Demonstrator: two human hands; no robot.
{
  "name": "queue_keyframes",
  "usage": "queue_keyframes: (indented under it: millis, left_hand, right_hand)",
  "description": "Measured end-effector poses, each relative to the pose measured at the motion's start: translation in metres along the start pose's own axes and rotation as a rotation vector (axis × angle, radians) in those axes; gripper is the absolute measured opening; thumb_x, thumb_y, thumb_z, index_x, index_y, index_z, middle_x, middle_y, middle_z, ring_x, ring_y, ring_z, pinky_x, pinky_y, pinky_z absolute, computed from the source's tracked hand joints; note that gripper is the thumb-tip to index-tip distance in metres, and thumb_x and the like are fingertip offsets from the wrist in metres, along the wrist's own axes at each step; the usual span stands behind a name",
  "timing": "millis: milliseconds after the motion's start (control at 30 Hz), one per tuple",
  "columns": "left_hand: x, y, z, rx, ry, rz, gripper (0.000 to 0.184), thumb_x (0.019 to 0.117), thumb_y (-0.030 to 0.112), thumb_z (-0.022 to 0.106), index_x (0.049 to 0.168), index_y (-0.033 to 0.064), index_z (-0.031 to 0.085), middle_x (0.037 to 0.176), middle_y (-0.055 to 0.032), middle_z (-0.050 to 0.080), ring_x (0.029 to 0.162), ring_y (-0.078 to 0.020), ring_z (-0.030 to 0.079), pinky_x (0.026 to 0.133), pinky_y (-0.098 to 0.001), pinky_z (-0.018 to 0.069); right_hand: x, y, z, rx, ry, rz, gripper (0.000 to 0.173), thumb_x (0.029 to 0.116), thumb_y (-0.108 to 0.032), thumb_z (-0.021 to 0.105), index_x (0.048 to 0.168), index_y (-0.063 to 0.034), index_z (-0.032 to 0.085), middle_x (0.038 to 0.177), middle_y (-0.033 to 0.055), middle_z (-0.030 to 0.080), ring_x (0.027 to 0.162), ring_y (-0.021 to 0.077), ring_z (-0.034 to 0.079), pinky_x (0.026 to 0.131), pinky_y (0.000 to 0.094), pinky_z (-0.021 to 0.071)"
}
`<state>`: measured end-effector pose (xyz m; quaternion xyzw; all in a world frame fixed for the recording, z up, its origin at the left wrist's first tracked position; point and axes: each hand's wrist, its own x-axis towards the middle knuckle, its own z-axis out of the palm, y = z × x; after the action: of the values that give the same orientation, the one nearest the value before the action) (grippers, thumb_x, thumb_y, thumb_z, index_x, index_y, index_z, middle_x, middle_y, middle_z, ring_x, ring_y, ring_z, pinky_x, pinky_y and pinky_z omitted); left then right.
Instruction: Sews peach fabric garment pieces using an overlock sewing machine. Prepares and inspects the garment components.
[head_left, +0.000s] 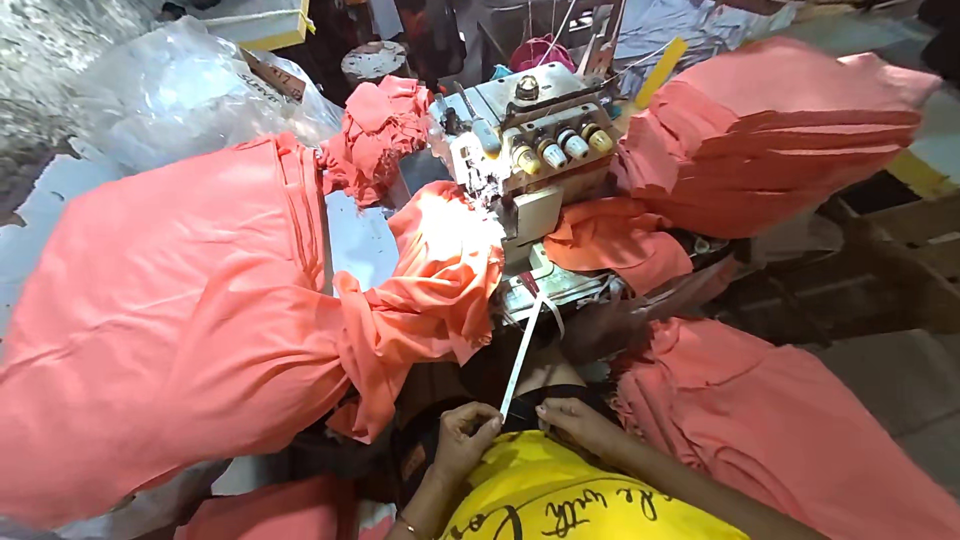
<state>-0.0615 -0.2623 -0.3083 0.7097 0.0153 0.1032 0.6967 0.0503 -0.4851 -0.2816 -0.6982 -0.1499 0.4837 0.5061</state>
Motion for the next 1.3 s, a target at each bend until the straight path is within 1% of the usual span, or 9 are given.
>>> queue_keyframes:
  millis: [167,267,367,700,867,1000,1133,1200,1300]
  left_hand:
    - [0.003,0.016,0.012,0.044,0.182,-0.282,0.010,0.0859,0.001,0.074,0.095,-0.0008,0.069,0.081,-0.0014,0.071,0.069,-0.0044,0.068,0.067,-0.0216,0.0590]
    - [0.007,0.029,0.011,-0.045,0.183,-0.457,0.028,0.0856,-0.002,0.075,0.108,-0.0019,0.059,0.081,-0.0026,0.073,0.069,-0.0100,0.071,0.069,-0.0271,0.0613]
    - [0.010,0.035,0.007,-0.068,0.120,-0.573,0.034,0.0905,-0.001,0.071,0.123,-0.0054,0.062,0.086,-0.0042,0.073,0.073,-0.0097,0.070,0.073,-0.0264,0.0604]
    - [0.010,0.041,0.003,-0.121,0.090,-0.616,0.017,0.0943,0.001,0.067,0.110,-0.0034,0.072,0.092,-0.0031,0.074,0.076,-0.0066,0.069,0.076,-0.0235,0.0589]
    - [0.008,0.037,0.001,-0.083,0.098,-0.589,0.018,0.0937,0.004,0.068,0.110,-0.0028,0.073,0.096,-0.0042,0.074,0.079,-0.0077,0.070,0.077,-0.0253,0.0601]
    - [0.013,0.036,-0.009,0.341,0.103,-0.381,0.015,0.0939,0.009,0.069,0.106,-0.0003,0.072,0.094,-0.0067,0.074,0.079,-0.0094,0.071,0.077,-0.0277,0.0604]
    - [0.069,0.090,-0.035,0.608,0.070,0.196,0.010,0.0911,0.004,0.069,0.097,-0.0005,0.076,0.095,-0.0076,0.075,0.087,-0.0081,0.072,0.083,-0.0253,0.0602]
    - [0.115,0.126,-0.045,0.670,0.061,0.403,0.012,0.0943,0.003,0.064,0.099,-0.0041,0.073,0.095,-0.0109,0.074,0.086,-0.0100,0.070,0.082,-0.0258,0.0590]
    - [0.179,0.158,-0.045,0.637,0.038,0.514,0.013,0.0956,0.002,0.063,0.099,-0.0073,0.071,0.093,-0.0106,0.072,0.085,-0.0064,0.068,0.083,-0.0226,0.0575]
  right_hand:
    - [0.005,-0.004,0.008,0.069,-0.045,0.002,0.030,0.1070,-0.025,0.050,0.089,-0.0074,0.065,0.076,-0.0058,0.056,0.067,0.0005,0.051,0.064,0.0199,0.0429]
    - [0.010,-0.009,0.013,0.128,-0.050,0.028,0.029,0.1068,-0.025,0.051,0.089,-0.0084,0.066,0.074,-0.0065,0.057,0.065,0.0002,0.052,0.062,0.0192,0.0435]
    - [0.015,-0.013,0.017,0.155,-0.058,0.023,0.028,0.1060,-0.025,0.053,0.087,-0.0092,0.067,0.071,-0.0073,0.056,0.062,0.0000,0.050,0.059,0.0188,0.0423]
    - [0.017,-0.019,0.021,0.177,-0.045,-0.010,0.028,0.1056,-0.022,0.054,0.085,-0.0086,0.067,0.067,-0.0093,0.053,0.054,-0.0019,0.042,0.051,0.0162,0.0354]
    - [0.017,-0.021,0.023,0.152,-0.012,-0.048,0.030,0.1059,-0.020,0.053,0.082,-0.0072,0.066,0.070,-0.0084,0.057,0.060,-0.0021,0.049,0.058,0.0168,0.0411]
    - [0.013,-0.039,-0.007,-0.186,0.371,-0.257,0.029,0.0993,-0.029,0.061,0.100,-0.0014,0.070,0.080,0.0054,0.064,0.070,0.0123,0.060,0.069,0.0349,0.0519]
    - [0.016,-0.086,-0.103,-0.698,0.938,-0.451,0.046,0.1011,-0.031,0.060,0.133,0.0010,0.064,0.114,0.0265,0.070,0.097,0.0444,0.070,0.083,0.0640,0.0546]
    - [0.028,-0.092,-0.151,-0.928,1.002,-0.425,0.048,0.1018,-0.035,0.058,0.135,-0.0016,0.064,0.113,0.0313,0.067,0.093,0.0517,0.068,0.074,0.0684,0.0516]
    - [0.040,-0.105,-0.181,-1.044,0.901,-0.329,0.045,0.1000,-0.032,0.063,0.133,-0.0024,0.066,0.128,0.0393,0.057,0.118,0.0615,0.053,0.096,0.0777,0.0346]
